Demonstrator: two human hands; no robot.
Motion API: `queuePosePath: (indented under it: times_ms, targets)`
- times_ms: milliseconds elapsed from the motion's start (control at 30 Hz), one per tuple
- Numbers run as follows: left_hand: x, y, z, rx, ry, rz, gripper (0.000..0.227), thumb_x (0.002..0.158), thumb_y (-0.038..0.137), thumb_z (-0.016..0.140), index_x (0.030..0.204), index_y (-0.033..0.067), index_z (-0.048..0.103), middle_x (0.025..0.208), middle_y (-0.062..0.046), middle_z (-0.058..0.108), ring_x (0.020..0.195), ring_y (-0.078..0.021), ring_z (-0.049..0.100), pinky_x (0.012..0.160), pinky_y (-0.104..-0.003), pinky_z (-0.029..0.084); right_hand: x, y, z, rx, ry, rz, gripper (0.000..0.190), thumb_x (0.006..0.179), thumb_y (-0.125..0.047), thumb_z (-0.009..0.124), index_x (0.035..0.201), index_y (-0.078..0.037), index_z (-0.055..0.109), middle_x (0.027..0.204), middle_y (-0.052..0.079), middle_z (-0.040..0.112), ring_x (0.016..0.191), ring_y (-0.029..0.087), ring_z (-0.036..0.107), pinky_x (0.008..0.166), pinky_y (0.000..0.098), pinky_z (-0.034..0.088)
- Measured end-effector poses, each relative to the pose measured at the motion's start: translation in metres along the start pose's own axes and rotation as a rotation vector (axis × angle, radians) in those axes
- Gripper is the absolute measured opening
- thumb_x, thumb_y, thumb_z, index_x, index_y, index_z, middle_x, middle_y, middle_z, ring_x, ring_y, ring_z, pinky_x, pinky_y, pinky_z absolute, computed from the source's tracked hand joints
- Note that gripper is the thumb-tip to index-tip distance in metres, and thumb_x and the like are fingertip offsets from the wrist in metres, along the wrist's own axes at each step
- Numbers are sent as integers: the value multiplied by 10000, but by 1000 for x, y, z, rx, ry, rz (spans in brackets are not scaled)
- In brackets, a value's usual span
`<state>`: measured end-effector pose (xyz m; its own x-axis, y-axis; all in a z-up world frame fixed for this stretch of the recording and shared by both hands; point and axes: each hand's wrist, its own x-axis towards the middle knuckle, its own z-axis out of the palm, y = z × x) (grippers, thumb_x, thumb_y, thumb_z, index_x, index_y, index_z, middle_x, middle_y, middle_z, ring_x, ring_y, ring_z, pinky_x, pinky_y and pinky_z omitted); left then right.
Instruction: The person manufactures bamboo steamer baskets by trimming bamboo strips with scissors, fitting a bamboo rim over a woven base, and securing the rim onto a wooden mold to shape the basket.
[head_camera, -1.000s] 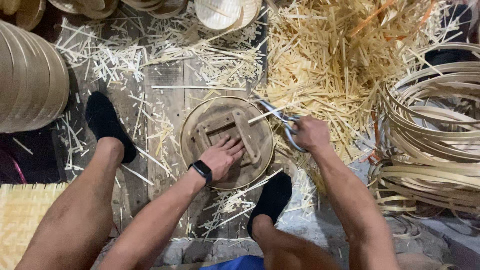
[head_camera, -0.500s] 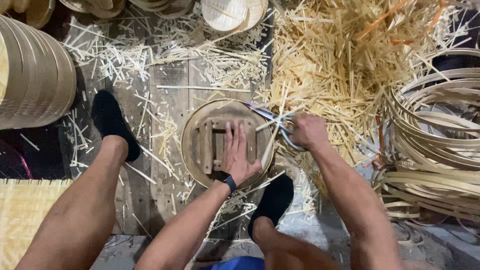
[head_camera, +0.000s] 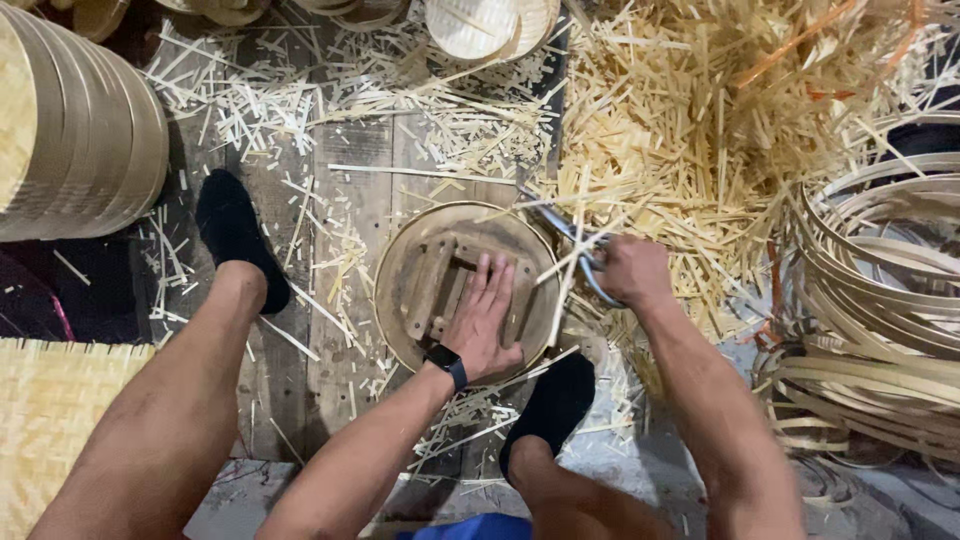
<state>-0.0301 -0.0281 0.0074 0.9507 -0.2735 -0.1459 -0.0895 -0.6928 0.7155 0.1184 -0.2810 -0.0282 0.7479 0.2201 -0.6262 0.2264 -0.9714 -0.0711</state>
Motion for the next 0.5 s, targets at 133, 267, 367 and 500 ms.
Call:
queuePosePath:
  times_ms: [133, 267, 367, 500]
  targets:
    - [-7, 0, -12, 65, -143, 90, 1202, 637, 265, 817, 1592, -6, 139, 1679, -227, 136, 1577, -413, 61, 1277, -495, 174, -6, 6, 2, -48, 383, -242, 497, 844, -565, 677, 939, -76, 676, 834, 119, 617, 738, 233, 615, 642, 399, 522]
    - [-11, -3, -25, 139, -323, 160, 1201, 615, 254, 829, 1587, 8, 167, 1688, -184, 145, 1576, -383, 75, 1272, -476, 187, 9, -9, 6, -220, 164, -185, 388, 912, -470, 615, 908, -88, 683, 863, 103, 655, 708, 196, 647, 562, 347, 524]
    - [-11, -4, -33, 154, -406, 147, 1204, 614, 253, 832, 1588, 33, 159, 1696, -148, 132, 1574, -350, 60, 1273, -458, 187, 11, -3, 9, -135, -10, -100, 358, 987, -447, 554, 947, -122, 699, 847, 95, 679, 671, 209, 658, 572, 358, 520]
    - [-9, -5, -33, 175, -449, 134, 1220, 632, 223, 831, 1606, 58, 115, 1704, -128, 83, 1563, -316, 27, 1259, -454, 165, -13, 23, 10, 128, 181, -40, 427, 941, -534, 583, 1049, -154, 745, 887, 94, 651, 705, 228, 626, 705, 399, 524]
